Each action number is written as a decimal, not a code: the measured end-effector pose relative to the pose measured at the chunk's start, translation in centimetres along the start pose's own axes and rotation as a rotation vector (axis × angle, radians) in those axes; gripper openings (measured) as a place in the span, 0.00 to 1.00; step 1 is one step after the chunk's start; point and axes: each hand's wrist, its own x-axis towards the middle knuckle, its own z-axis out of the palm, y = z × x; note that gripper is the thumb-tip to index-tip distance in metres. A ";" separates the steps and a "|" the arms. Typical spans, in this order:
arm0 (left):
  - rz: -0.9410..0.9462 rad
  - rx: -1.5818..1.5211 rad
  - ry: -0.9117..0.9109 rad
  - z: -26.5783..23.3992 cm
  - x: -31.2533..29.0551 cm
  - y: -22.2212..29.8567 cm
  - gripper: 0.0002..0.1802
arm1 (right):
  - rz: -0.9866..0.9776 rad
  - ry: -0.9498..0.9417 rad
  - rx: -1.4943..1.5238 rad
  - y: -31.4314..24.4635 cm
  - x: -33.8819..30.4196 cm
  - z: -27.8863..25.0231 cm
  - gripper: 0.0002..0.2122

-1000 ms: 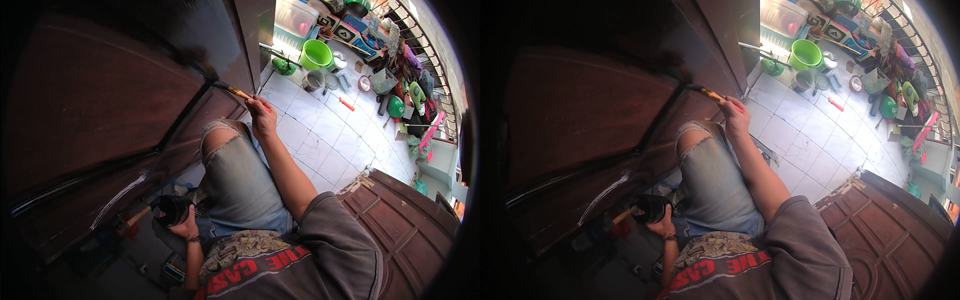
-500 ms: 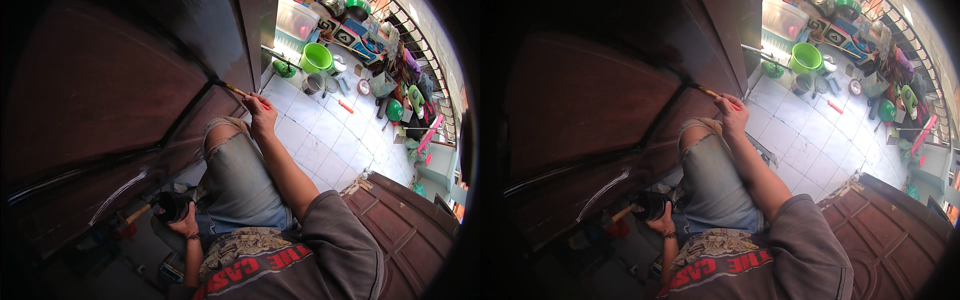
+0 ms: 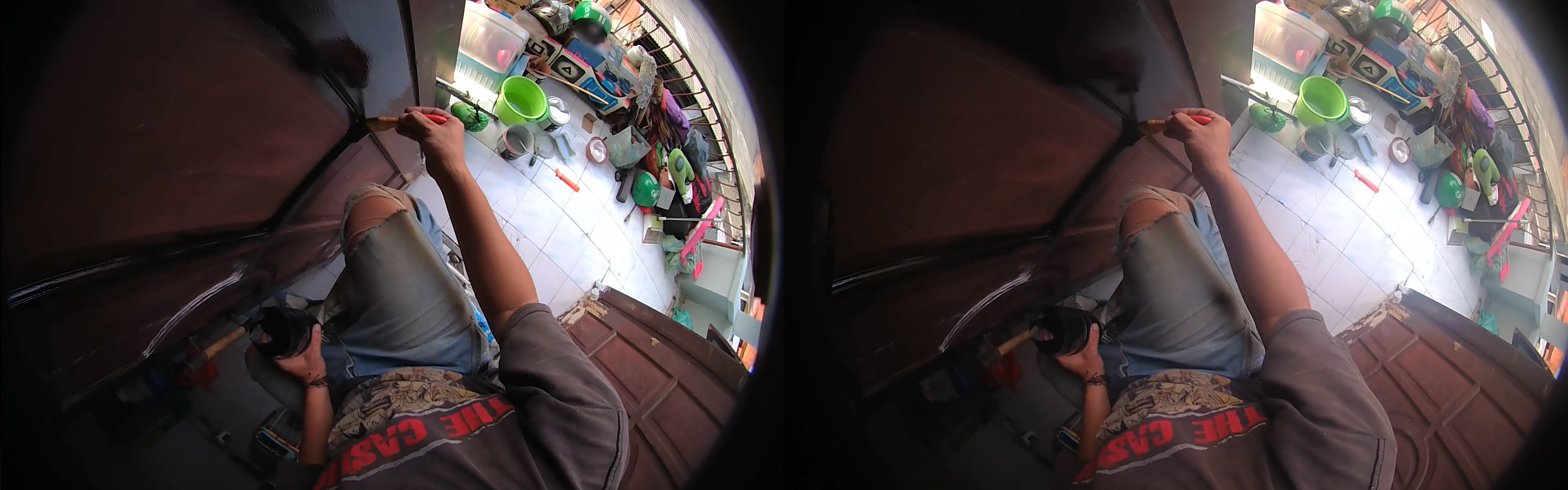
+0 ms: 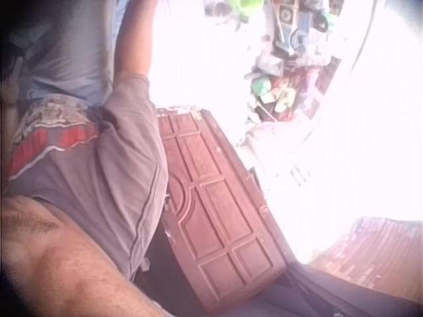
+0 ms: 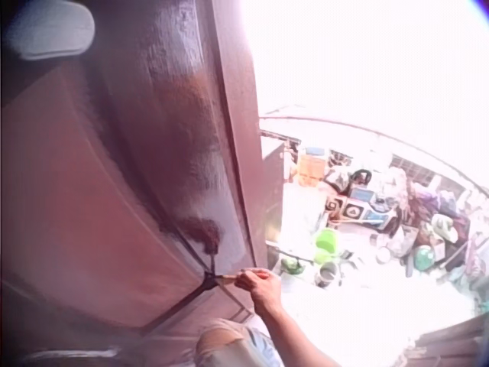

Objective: The person paints a wooden door with dark paint using a brush. They repeatedly dip the brush into a paint can and apply paint to the door's surface and edges.

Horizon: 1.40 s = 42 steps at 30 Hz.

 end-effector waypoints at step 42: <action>-0.005 -0.068 0.002 -0.4 -0.3 0.2 0.51 | -0.419 -0.336 -0.591 -0.9 -4.7 -3.1 0.05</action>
